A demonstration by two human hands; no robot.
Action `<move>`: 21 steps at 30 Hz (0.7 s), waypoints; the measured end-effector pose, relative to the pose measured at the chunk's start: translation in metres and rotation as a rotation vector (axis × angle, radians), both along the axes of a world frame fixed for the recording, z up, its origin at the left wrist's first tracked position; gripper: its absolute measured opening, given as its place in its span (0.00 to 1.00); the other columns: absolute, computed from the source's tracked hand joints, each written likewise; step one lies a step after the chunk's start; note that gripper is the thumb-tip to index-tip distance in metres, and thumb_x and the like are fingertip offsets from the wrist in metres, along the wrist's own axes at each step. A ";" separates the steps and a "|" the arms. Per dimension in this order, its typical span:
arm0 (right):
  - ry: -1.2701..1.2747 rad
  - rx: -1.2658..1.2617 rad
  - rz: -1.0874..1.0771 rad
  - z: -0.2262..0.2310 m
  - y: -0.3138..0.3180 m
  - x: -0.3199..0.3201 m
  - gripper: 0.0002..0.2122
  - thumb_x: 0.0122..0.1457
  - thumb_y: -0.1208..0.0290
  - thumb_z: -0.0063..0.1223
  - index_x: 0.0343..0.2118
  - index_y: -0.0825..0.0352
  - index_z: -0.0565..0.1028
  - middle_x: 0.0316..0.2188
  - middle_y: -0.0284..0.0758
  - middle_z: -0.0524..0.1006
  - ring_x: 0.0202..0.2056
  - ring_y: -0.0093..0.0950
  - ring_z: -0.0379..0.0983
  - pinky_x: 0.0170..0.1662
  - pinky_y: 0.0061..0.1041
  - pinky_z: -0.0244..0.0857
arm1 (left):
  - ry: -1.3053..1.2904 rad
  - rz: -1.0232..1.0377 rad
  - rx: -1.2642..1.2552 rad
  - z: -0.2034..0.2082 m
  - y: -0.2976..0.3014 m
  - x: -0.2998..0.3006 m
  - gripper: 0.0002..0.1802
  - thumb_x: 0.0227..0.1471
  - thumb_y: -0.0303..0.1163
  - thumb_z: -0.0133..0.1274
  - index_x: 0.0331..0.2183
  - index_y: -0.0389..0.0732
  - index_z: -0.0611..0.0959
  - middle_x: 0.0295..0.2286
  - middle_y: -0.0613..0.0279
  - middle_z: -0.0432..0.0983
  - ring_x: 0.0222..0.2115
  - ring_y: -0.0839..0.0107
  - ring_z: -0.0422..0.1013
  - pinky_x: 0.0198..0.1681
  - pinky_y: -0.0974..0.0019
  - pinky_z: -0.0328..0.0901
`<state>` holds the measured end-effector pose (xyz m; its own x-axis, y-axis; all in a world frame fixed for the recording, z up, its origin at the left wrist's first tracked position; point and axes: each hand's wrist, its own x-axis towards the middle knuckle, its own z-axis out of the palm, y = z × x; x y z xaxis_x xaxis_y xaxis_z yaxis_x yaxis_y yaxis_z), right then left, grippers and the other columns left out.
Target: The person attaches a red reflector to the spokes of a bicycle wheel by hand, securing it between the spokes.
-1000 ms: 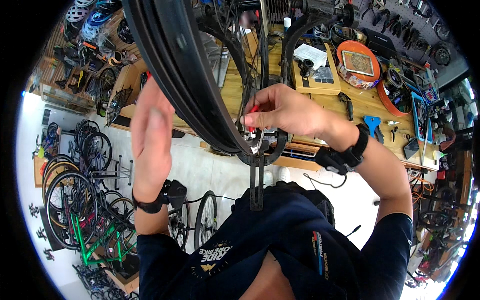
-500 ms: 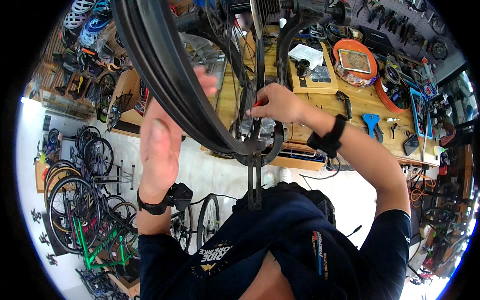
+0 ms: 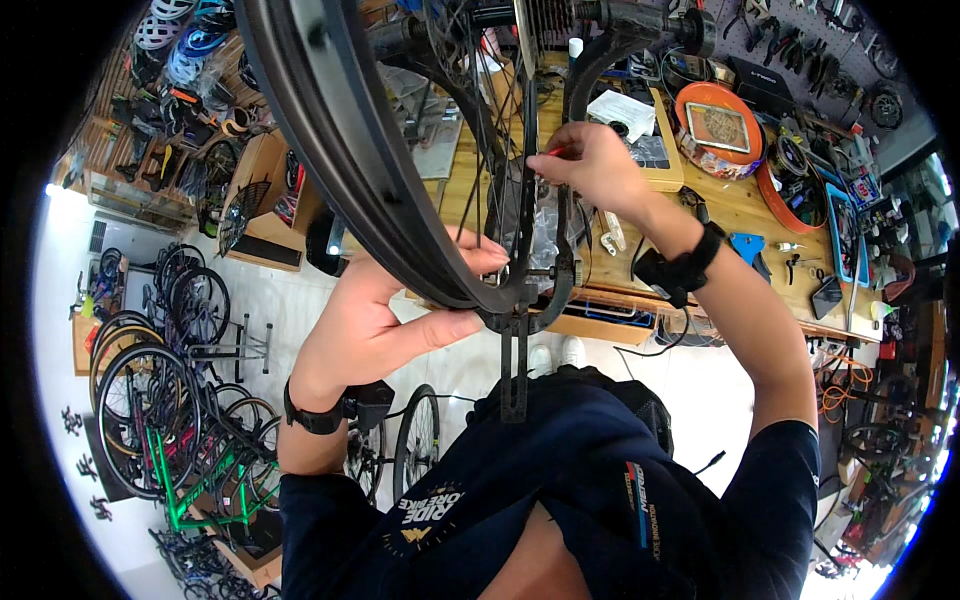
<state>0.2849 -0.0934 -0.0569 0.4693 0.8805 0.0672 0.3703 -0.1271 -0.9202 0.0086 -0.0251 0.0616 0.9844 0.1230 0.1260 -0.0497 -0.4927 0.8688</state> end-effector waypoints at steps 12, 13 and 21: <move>0.205 0.043 -0.006 0.013 -0.065 0.005 0.12 0.54 0.69 0.62 0.32 0.75 0.75 0.24 0.33 0.77 0.26 0.18 0.72 0.31 0.18 0.67 | 0.068 0.197 -0.223 -0.054 0.050 0.020 0.30 0.59 0.42 0.49 0.56 0.33 0.66 0.51 0.52 0.69 0.52 0.63 0.66 0.57 0.59 0.57; 0.216 0.045 -0.004 0.012 -0.068 0.005 0.12 0.54 0.69 0.62 0.32 0.75 0.75 0.25 0.33 0.77 0.26 0.18 0.72 0.31 0.18 0.67 | 0.045 0.226 -0.200 -0.041 0.045 0.024 0.31 0.61 0.44 0.45 0.57 0.32 0.64 0.50 0.51 0.69 0.51 0.65 0.67 0.56 0.61 0.58; 0.245 0.036 0.030 0.013 -0.073 -0.003 0.12 0.55 0.69 0.62 0.32 0.74 0.75 0.26 0.33 0.77 0.28 0.17 0.72 0.33 0.17 0.67 | 0.074 0.101 -0.770 -0.062 0.040 0.035 0.44 0.57 0.61 0.41 0.57 0.29 0.63 0.51 0.48 0.67 0.50 0.59 0.68 0.53 0.63 0.62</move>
<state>0.2824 -0.1666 -0.0442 0.4490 0.8935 -0.0132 0.1391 -0.0845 -0.9867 0.0432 0.0151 0.0001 0.9662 0.2387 -0.0971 0.0352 0.2511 0.9673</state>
